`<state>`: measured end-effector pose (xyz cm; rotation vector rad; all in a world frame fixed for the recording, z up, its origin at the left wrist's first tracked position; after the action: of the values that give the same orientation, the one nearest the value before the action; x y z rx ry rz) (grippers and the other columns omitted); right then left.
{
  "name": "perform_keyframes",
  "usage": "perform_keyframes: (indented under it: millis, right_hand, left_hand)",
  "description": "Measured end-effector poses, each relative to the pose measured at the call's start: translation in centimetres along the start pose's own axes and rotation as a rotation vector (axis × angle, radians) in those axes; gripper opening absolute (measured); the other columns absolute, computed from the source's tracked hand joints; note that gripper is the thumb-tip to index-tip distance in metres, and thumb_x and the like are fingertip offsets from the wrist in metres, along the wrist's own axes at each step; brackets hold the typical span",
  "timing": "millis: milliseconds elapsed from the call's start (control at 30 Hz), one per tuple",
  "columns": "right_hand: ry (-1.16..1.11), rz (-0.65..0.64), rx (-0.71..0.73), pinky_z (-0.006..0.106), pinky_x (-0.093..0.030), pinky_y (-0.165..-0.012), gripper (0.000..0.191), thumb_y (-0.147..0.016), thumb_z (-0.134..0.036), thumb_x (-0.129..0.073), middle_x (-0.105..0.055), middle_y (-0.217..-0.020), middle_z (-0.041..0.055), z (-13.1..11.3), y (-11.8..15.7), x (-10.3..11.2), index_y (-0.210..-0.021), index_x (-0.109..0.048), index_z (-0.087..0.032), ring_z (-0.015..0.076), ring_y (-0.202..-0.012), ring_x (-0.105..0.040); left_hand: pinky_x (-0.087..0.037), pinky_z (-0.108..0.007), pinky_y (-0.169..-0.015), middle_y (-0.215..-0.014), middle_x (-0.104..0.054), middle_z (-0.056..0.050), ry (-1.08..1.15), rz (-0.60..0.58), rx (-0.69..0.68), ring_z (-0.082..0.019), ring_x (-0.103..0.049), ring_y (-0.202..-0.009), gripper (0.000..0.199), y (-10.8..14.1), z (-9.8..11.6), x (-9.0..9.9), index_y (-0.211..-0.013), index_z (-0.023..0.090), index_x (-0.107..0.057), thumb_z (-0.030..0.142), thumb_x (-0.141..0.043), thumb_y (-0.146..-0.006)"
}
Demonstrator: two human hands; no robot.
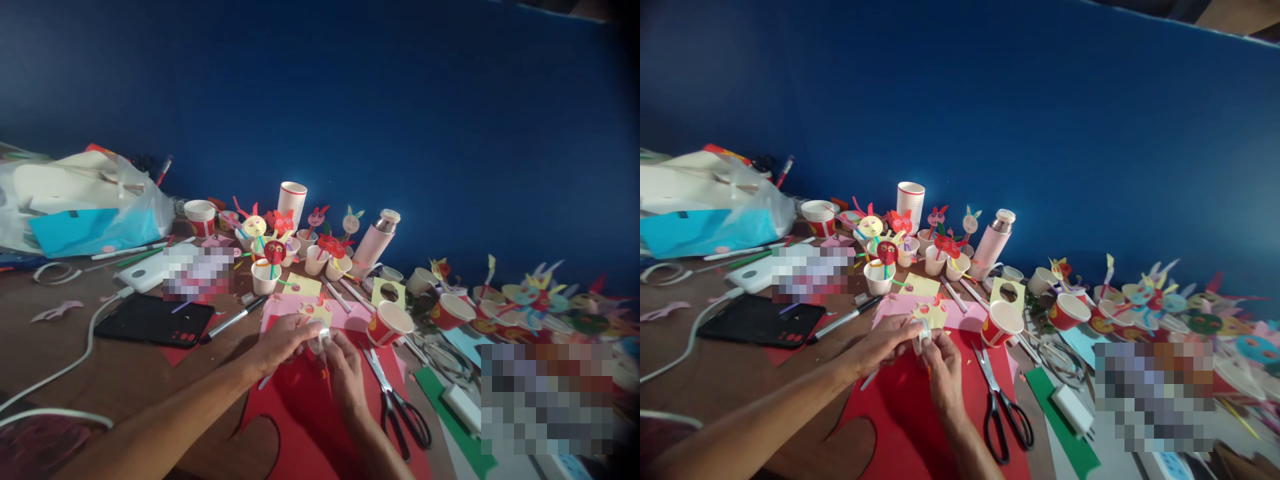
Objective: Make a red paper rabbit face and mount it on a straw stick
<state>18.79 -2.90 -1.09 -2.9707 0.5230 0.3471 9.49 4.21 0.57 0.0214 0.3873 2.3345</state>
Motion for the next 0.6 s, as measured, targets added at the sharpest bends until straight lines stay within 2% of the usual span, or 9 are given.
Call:
perform_keyframes:
  millis: [100, 167, 300, 433, 533, 600]
  right_hand:
    - [0.030, -0.004, 0.050, 0.021, -0.039, -0.057, 0.016, -0.080, -0.033, -0.056, -0.056, -0.072, -0.0013, -0.4, 0.0, -0.2, -0.088, -0.058, -0.019, 0.0106, -0.061, -0.048]
    - [0.060, -0.018, 0.088, 0.024, -0.041, -0.064, 0.025, -0.078, -0.031, -0.060, -0.060, -0.084, 0.0015, -0.7, -0.2, -0.3, -0.100, -0.055, -0.021, 0.0137, -0.071, -0.053]
    - [0.156, -0.048, 0.175, 0.029, -0.043, -0.073, 0.025, -0.079, -0.031, -0.059, -0.060, -0.092, 0.0043, -1.2, -0.3, -0.3, -0.101, -0.054, -0.020, 0.0176, -0.081, -0.055]
    - [0.279, -0.023, 0.262, 0.030, -0.043, -0.075, 0.021, -0.082, -0.031, -0.053, -0.058, -0.094, 0.0047, -2.0, 0.0, -0.1, -0.099, -0.055, -0.019, 0.0178, -0.083, -0.055]
    - [0.419, -0.003, 0.283, 0.029, -0.043, -0.075, 0.020, -0.085, -0.030, -0.048, -0.059, -0.092, 0.0046, -2.4, 0.3, 0.2, -0.100, -0.055, -0.019, 0.0177, -0.082, -0.054]
    - [0.520, 0.021, 0.290, 0.028, -0.042, -0.071, 0.019, -0.087, -0.030, -0.045, -0.060, -0.087, 0.0040, -2.5, 0.4, 0.4, -0.097, -0.056, -0.019, 0.0171, -0.077, -0.054]
  left_hand:
    - [-0.011, -0.019, -0.035, -0.047, -0.039, 0.008, 0.102, -0.039, 0.023, -0.003, -0.022, -0.035, 0.038, 0.0, 0.2, -0.1, -0.071, 0.016, -0.050, 0.053, -0.052, -0.073]
    - [-0.011, -0.019, -0.034, -0.046, -0.038, 0.008, 0.193, -0.065, 0.042, -0.003, -0.020, -0.033, 0.037, 0.0, 0.2, -0.1, -0.070, 0.016, -0.050, 0.053, -0.051, -0.074]
    - [-0.010, -0.019, -0.034, -0.043, -0.036, 0.007, 0.280, -0.110, 0.096, -0.003, -0.017, -0.032, 0.043, -0.1, -0.1, -0.2, -0.060, 0.016, -0.046, 0.056, -0.048, -0.074]
    - [-0.009, -0.019, -0.034, -0.044, -0.037, 0.007, 0.220, -0.168, 0.083, -0.002, -0.016, -0.033, 0.044, 0.0, 0.0, -0.2, -0.063, 0.015, -0.049, 0.057, -0.046, -0.075]
    - [-0.008, -0.019, -0.035, -0.047, -0.039, 0.007, 0.110, -0.140, 0.010, -0.003, -0.018, -0.034, 0.043, 0.0, 0.6, 0.1, -0.076, 0.015, -0.051, 0.058, -0.046, -0.075]
    - [-0.010, -0.019, -0.036, -0.048, -0.038, 0.007, 0.020, -0.098, -0.051, -0.003, -0.020, -0.036, 0.042, 0.0, 1.2, 0.4, -0.076, 0.015, -0.051, 0.057, -0.047, -0.075]
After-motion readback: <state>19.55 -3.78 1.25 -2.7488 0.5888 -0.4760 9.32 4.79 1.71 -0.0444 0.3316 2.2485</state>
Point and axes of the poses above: each hand's wrist, its own y-axis away from the middle knuckle, its own x-axis out of the back of the hand, z = x × y, the point moved 5 cm from there along -y, towards the middle knuckle
